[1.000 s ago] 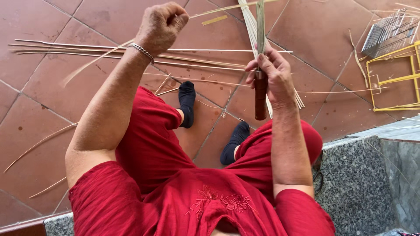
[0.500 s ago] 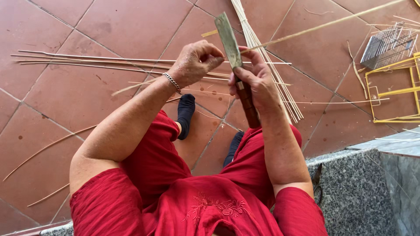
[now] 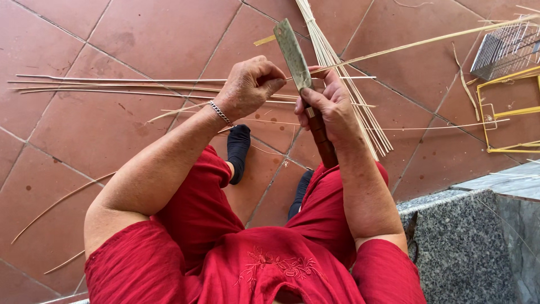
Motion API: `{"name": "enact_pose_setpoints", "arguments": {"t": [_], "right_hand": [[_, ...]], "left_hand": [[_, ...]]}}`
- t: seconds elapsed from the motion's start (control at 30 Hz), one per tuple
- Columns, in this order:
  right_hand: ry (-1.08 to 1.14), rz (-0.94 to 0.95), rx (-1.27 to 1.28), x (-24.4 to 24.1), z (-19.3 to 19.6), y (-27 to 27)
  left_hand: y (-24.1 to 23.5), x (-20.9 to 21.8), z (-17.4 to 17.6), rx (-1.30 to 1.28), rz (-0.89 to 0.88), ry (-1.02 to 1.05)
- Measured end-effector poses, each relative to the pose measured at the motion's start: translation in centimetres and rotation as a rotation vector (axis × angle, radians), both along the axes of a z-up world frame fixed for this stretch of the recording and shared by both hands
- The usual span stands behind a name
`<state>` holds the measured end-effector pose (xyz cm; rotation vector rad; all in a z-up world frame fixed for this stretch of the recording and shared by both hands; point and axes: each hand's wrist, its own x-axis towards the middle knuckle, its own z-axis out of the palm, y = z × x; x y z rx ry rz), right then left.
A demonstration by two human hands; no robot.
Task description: The person sits on the floor and uses a large knife to shave thin strips from bamboo sticks. They hold the sticks with one hand and draw the knife along the length to remove the outer layer, creating fine shavings.
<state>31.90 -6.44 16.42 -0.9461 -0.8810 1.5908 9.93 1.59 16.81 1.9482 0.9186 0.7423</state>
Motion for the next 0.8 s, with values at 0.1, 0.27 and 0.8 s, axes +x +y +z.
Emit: {"name": "enact_pose_setpoints", "arguments": {"t": [0.1,0.27,0.8], "right_hand": [[0.076,-0.021,-0.005,0.8,-0.4,0.4],[0.168,-0.065,0.039,2.5,-1.5,0.7],[0.186,-0.19,0.088,5.3,-1.1,0.1]], "left_hand": [[0.0,0.0,0.7,-0.014,0.0,0.014],[-0.1,-0.5,1.4,-0.03,-0.03,-0.009],[0.8,-4.5,2.3,-0.188,-0.09,0.033]]}}
